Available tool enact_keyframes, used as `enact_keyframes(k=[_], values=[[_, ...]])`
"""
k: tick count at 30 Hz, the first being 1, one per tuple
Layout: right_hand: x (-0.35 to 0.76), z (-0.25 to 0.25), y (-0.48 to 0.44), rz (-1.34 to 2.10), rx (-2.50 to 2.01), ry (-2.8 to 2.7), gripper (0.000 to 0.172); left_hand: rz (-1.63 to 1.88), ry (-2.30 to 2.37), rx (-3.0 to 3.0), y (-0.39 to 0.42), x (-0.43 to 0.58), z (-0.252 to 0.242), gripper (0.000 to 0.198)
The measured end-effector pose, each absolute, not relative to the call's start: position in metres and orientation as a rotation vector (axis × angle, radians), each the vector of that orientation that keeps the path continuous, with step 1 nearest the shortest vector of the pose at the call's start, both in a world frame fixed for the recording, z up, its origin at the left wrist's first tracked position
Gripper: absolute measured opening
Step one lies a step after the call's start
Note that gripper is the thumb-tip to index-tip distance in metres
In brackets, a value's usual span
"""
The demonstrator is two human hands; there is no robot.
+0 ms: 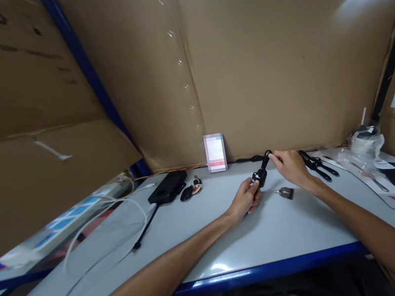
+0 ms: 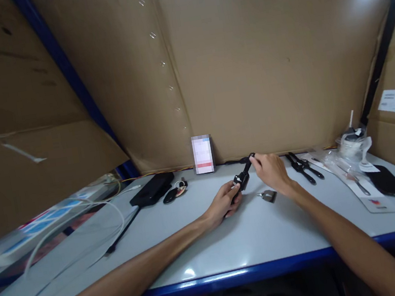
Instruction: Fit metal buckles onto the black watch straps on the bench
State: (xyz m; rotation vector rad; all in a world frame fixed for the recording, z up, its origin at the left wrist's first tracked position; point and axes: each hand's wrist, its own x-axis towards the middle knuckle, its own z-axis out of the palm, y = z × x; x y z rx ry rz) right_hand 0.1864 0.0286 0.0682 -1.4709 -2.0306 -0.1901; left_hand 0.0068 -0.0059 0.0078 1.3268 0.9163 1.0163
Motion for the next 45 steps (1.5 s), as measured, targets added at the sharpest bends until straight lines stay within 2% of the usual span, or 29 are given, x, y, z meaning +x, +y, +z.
enact_keyframes(k=[2,7,9,45], values=[[0.195,0.065,0.039,-0.039,-1.427,-2.014,0.042,1.059,0.875,1.329,-0.005,0.006,0.007,0.037],[0.187,0.04,0.052,0.823,-1.119,-2.052,0.05,1.072,0.826,1.436,-0.005,0.007,0.003,0.046],[0.179,0.034,0.05,0.943,-1.072,-1.973,0.054,1.062,0.809,1.498,-0.006,0.007,0.002,0.048],[0.17,0.03,0.04,0.977,-0.958,-1.861,0.05,1.056,0.775,1.487,-0.008,0.01,0.0,0.047]])
